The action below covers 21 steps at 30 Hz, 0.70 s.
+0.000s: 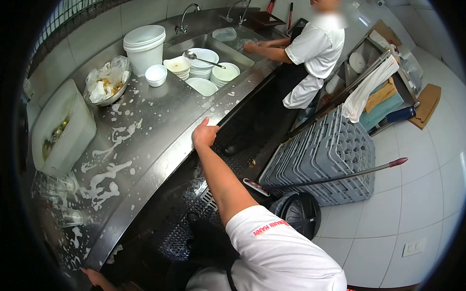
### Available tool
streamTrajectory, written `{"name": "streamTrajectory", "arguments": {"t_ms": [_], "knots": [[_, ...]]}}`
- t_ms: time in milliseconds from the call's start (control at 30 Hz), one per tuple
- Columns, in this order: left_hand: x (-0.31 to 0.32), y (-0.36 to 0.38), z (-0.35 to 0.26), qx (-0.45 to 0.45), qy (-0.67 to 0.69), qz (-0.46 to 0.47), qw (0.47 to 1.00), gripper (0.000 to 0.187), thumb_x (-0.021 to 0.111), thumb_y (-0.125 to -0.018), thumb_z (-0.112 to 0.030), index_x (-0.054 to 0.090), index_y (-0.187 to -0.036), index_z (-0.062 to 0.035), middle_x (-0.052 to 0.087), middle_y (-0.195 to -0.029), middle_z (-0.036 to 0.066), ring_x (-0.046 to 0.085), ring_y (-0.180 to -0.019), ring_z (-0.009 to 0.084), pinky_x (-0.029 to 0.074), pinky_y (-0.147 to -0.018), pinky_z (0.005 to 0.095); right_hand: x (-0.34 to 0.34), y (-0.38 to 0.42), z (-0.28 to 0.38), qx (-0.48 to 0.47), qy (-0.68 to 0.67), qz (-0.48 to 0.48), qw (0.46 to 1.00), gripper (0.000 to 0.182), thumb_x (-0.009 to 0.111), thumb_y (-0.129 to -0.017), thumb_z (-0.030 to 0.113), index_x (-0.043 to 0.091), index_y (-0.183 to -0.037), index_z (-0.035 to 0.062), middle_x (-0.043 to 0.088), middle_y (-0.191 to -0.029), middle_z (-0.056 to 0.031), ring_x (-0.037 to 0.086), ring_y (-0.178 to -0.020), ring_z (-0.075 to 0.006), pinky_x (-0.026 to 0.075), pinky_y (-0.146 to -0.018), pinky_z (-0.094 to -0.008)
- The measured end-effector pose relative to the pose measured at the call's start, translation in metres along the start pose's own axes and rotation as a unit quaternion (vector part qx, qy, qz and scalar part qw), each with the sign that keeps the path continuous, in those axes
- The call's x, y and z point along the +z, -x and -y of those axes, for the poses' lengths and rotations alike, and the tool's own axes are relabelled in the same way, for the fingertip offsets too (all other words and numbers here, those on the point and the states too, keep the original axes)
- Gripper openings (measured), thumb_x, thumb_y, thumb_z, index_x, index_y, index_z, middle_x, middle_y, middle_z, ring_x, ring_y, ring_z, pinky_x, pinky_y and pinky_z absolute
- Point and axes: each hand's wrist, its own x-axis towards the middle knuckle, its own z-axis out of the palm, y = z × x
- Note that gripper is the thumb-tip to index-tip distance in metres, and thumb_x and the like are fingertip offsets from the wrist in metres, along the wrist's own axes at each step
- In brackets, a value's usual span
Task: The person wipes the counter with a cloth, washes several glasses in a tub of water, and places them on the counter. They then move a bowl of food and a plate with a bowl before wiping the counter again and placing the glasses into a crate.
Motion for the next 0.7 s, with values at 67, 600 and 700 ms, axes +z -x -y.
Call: {"name": "streamTrajectory", "arguments": {"t_ms": [67,600,700], "knots": [[0.0,-0.003,-0.002,-0.017,0.015,0.023,0.999,0.06,0.032,-0.105,-0.038,-0.004,-0.153,-0.0501,0.055,-0.129,0.033,0.06,-0.112,0.0461,0.04,-0.096,0.0618,-0.002,0.003,0.003,0.006,-0.004,-0.002,1.0,0.065,0.047,-0.098,0.05,0.043,-0.123,-0.0101,0.06,-0.119,-0.0347,0.06,-0.112,-0.0467,0.046,-0.099,-0.0499],[-0.001,0.011,0.003,-0.028,-0.017,-0.045,0.998,0.063,0.045,-0.098,-0.039,0.022,-0.149,-0.0096,0.058,-0.123,0.031,0.064,-0.102,0.0408,0.048,-0.085,0.0543,0.002,-0.005,-0.001,-0.003,-0.001,-0.003,1.0,0.065,0.043,-0.099,0.051,0.04,-0.125,-0.0086,0.062,-0.115,-0.0337,0.061,-0.109,-0.0473,0.047,-0.097,-0.0516],[-0.003,0.013,0.003,-0.008,-0.031,-0.052,0.998,0.06,0.048,-0.097,-0.034,0.028,-0.146,-0.0052,0.061,-0.119,0.03,0.065,-0.099,0.0395,0.05,-0.081,0.0534,0.003,-0.006,-0.001,-0.003,-0.004,-0.003,1.0,0.065,0.044,-0.099,0.051,0.04,-0.124,-0.0084,0.062,-0.115,-0.0338,0.061,-0.109,-0.0474,0.047,-0.096,-0.0518]]}}
